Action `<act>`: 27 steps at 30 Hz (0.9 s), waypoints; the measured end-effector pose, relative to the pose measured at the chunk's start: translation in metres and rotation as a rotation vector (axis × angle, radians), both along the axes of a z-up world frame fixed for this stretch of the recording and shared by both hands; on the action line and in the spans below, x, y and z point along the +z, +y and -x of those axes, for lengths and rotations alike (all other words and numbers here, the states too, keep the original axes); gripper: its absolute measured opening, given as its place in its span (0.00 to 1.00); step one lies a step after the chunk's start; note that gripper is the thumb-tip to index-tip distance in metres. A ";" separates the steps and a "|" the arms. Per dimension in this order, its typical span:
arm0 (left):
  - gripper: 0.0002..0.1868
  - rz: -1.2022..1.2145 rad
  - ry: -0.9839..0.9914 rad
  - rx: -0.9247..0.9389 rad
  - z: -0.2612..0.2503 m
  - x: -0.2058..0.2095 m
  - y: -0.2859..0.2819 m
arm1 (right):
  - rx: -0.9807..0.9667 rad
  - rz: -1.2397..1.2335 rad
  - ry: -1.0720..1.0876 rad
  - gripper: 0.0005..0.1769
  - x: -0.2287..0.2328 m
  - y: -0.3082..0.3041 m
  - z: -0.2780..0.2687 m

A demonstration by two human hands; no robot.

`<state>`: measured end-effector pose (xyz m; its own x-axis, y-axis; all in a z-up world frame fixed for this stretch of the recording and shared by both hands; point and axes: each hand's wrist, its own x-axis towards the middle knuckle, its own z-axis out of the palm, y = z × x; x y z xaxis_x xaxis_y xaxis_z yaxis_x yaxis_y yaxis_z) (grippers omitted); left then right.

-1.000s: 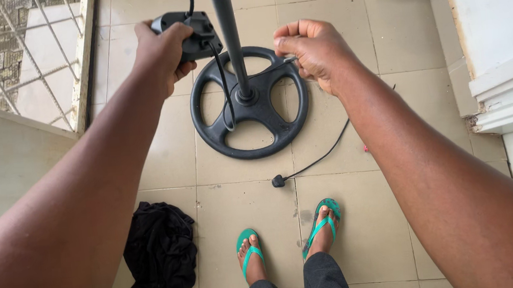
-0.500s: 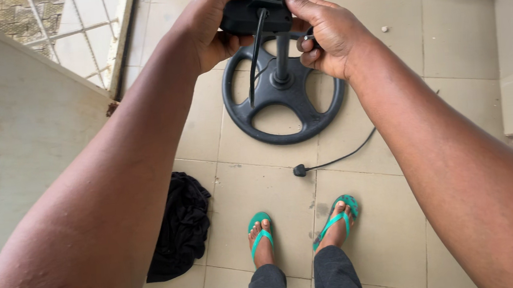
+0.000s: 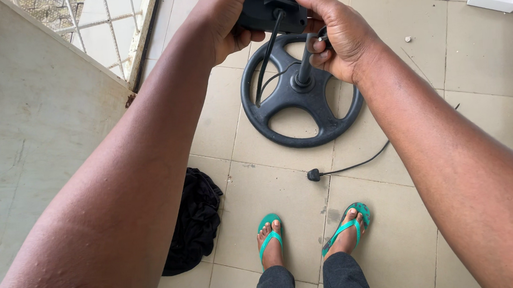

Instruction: The person uses orange-handled scissors to pry and adjust the rear motor housing of a standing fan, then removes the speed control unit from the fan pole and reattaches it. The person handles the fan head, motor housing, and control unit throughout.

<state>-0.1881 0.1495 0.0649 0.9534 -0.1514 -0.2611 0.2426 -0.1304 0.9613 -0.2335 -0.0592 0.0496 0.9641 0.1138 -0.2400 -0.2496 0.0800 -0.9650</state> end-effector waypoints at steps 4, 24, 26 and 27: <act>0.28 0.077 -0.083 0.056 0.001 -0.009 0.003 | -0.010 -0.063 0.035 0.24 -0.001 0.009 -0.004; 0.47 -0.274 -0.107 0.269 -0.025 0.016 0.038 | -0.134 0.006 0.280 0.20 0.032 0.027 -0.044; 0.49 -0.349 -0.089 0.246 -0.034 0.026 0.032 | -0.159 -0.032 0.282 0.20 0.028 0.009 -0.057; 0.50 -0.377 -0.046 0.249 -0.036 0.028 0.029 | -0.166 -0.049 0.291 0.19 0.025 0.002 -0.062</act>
<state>-0.1519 0.1781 0.0931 0.9607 0.1813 -0.2102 0.2686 -0.4164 0.8686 -0.1713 -0.0570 0.0741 0.8621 -0.0206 -0.5064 -0.4941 0.1875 -0.8489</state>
